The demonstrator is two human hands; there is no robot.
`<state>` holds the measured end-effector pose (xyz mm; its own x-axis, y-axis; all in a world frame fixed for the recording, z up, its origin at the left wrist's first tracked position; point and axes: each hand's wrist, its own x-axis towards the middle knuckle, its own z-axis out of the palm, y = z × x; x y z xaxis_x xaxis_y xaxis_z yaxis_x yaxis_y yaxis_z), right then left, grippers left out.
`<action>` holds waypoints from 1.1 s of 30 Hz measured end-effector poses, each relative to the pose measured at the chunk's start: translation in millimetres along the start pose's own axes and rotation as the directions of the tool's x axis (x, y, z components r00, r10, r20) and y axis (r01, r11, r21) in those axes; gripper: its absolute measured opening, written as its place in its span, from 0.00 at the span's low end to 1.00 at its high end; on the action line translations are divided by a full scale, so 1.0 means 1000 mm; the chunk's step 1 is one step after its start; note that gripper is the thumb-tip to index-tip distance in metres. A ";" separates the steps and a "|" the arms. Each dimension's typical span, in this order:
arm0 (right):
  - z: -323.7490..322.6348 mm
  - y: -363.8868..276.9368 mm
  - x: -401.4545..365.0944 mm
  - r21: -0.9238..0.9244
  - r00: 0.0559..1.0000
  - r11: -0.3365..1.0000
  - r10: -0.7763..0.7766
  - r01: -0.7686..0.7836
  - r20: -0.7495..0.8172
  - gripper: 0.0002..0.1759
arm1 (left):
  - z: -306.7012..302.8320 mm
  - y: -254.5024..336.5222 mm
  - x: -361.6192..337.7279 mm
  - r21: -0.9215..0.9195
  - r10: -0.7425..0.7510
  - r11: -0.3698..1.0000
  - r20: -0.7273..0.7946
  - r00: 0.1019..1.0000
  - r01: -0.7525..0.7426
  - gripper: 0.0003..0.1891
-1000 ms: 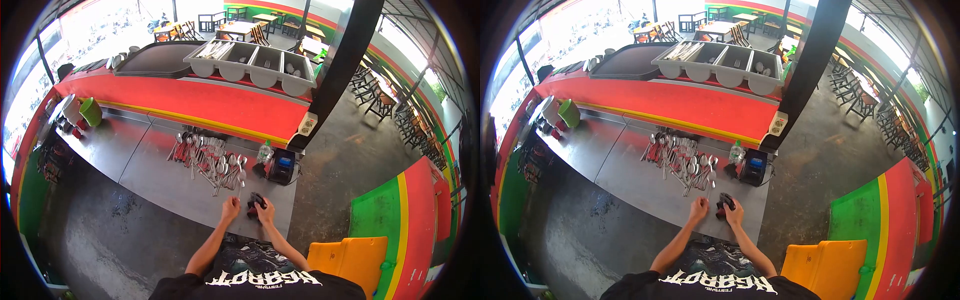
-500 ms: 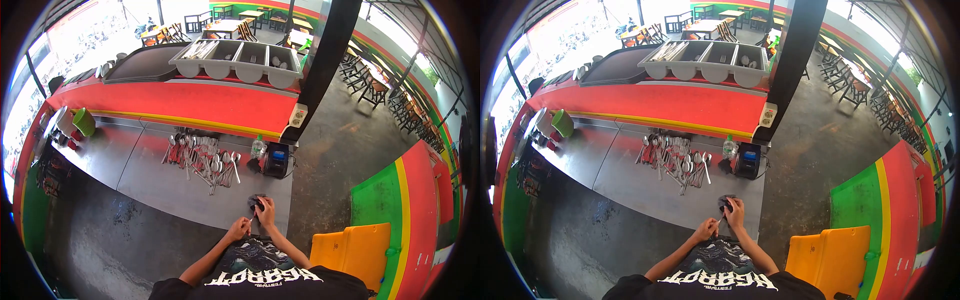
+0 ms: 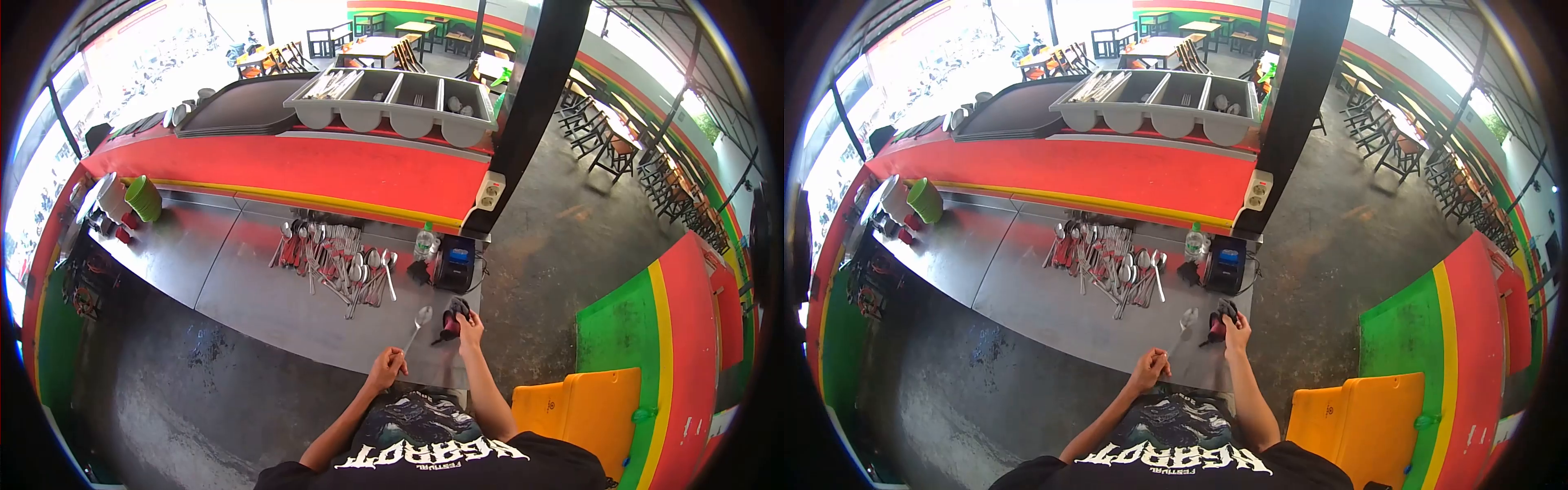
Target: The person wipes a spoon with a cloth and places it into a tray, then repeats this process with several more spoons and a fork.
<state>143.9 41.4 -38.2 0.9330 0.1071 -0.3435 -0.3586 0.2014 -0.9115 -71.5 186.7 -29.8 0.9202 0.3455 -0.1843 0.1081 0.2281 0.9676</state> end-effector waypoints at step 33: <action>-0.009 -0.025 -0.034 -0.651 0.831 0.579 -0.536 0.490 0.149 0.24 | 0.009 0.043 -0.006 0.225 -0.031 0.974 0.223 0.974 -0.021 0.11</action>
<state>121.3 23.9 -5.4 0.9634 0.1262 0.2365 0.2681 -0.4650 -0.8437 -69.0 186.7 14.5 0.9772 0.1262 -0.1706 0.1707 0.0098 0.9853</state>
